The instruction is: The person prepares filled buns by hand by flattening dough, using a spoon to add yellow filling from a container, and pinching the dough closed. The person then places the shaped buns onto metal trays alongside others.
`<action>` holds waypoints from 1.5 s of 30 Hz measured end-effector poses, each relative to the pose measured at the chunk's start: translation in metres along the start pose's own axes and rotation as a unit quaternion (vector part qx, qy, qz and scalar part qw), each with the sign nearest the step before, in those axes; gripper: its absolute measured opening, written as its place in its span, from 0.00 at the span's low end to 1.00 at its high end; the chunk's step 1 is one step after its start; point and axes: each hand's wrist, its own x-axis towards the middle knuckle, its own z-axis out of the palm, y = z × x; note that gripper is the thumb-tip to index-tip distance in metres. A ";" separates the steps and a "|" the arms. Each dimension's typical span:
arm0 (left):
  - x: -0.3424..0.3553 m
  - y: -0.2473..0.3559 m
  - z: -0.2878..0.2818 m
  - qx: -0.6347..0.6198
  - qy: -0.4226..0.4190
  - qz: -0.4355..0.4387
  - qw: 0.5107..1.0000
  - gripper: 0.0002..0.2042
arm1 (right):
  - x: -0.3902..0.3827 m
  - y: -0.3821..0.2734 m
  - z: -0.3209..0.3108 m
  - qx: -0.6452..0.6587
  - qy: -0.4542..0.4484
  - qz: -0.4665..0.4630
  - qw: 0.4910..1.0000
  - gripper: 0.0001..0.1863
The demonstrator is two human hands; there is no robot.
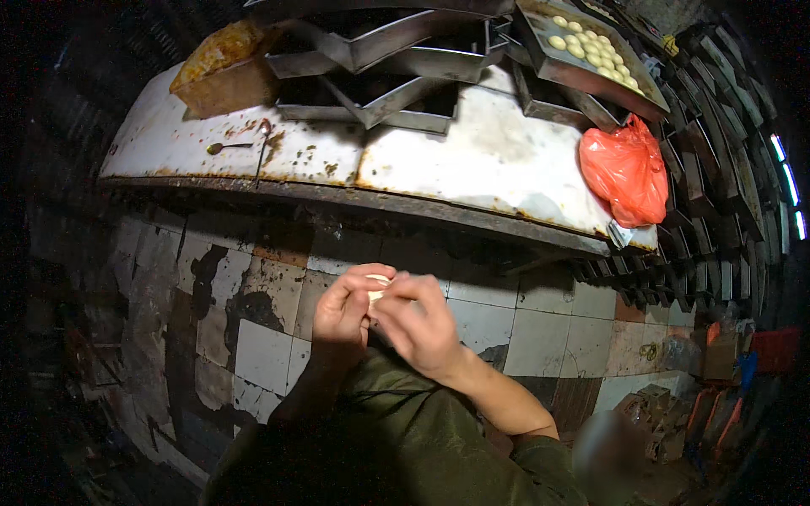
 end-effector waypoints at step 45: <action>0.202 -0.066 0.034 -0.020 -0.265 -0.068 0.962 0.13 | 0.082 0.133 -0.048 0.108 0.185 0.354 0.910 0.09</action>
